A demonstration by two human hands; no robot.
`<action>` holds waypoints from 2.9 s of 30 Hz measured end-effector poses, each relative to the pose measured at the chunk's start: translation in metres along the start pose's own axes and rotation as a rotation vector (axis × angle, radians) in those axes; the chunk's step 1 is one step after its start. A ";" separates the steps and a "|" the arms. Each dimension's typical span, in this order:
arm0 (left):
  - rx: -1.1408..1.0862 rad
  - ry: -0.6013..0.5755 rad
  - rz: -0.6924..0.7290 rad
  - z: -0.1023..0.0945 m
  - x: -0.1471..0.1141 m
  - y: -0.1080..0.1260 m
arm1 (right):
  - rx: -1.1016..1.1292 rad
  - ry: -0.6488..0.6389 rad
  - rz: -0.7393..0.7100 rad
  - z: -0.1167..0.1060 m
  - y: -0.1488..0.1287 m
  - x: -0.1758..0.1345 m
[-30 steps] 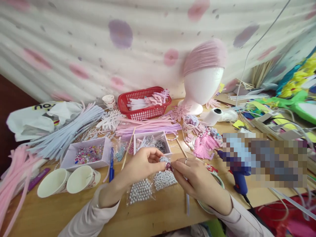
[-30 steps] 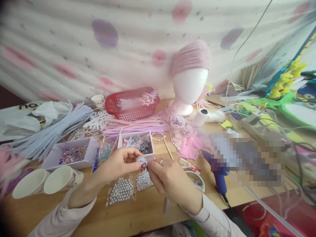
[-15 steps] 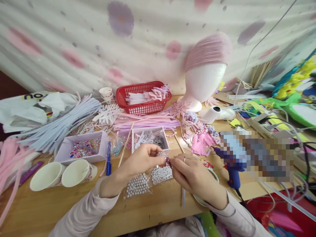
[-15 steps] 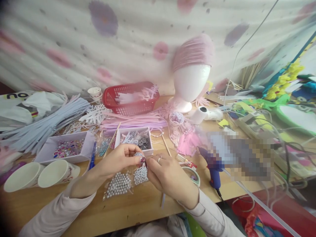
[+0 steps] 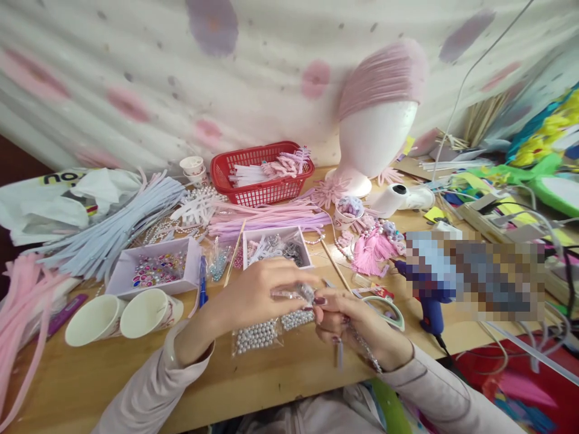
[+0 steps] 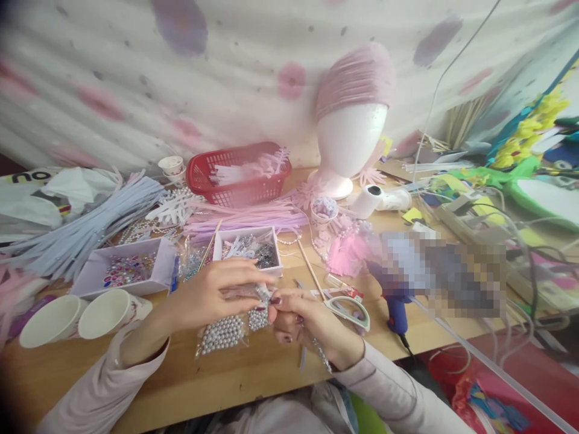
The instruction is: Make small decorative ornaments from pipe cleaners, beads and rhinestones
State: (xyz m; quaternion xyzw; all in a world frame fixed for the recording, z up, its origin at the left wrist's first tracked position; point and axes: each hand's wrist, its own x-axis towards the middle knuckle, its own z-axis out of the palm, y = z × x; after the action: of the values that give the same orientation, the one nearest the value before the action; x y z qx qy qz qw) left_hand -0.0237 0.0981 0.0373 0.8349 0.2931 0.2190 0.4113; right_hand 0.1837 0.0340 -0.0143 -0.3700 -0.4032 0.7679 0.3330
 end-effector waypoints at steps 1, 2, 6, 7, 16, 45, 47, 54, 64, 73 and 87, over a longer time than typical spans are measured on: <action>-0.012 0.046 -0.047 -0.002 0.000 0.000 | -0.115 0.061 -0.085 0.000 -0.003 -0.003; -0.046 0.092 -0.093 -0.003 0.000 -0.001 | -0.280 0.128 -0.181 0.001 -0.006 -0.007; -0.249 0.310 -0.207 -0.004 0.001 -0.007 | -1.007 0.282 -0.521 0.003 -0.015 -0.018; -0.270 0.377 -0.227 -0.004 0.001 -0.008 | -1.121 0.293 -0.586 0.003 -0.016 -0.020; -0.374 0.480 -0.384 0.006 -0.010 0.008 | -1.586 0.435 -0.875 0.000 -0.012 -0.017; -0.584 0.536 -0.477 -0.007 0.003 0.009 | -1.529 0.700 -0.492 -0.046 0.024 -0.074; -0.727 0.574 -0.464 -0.011 0.009 0.010 | -1.638 0.733 -0.514 -0.053 0.039 -0.082; -1.131 0.593 -0.397 -0.008 0.030 0.012 | -1.711 0.710 -0.400 -0.052 0.048 -0.074; -1.378 0.653 -0.383 -0.010 0.025 0.018 | -1.258 0.804 -0.253 -0.031 0.009 -0.110; -1.522 0.738 -0.427 0.022 0.025 0.029 | -0.758 0.516 -0.162 0.015 0.007 -0.066; -1.392 0.521 -0.340 0.054 0.022 0.032 | -0.627 0.344 -0.522 0.032 -0.019 -0.020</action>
State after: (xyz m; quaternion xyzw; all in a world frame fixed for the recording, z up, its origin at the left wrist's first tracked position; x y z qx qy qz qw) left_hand 0.0355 0.0669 0.0354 0.2475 0.2996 0.4767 0.7885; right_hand 0.1717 0.0145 0.0213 -0.4612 -0.6352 0.4260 0.4499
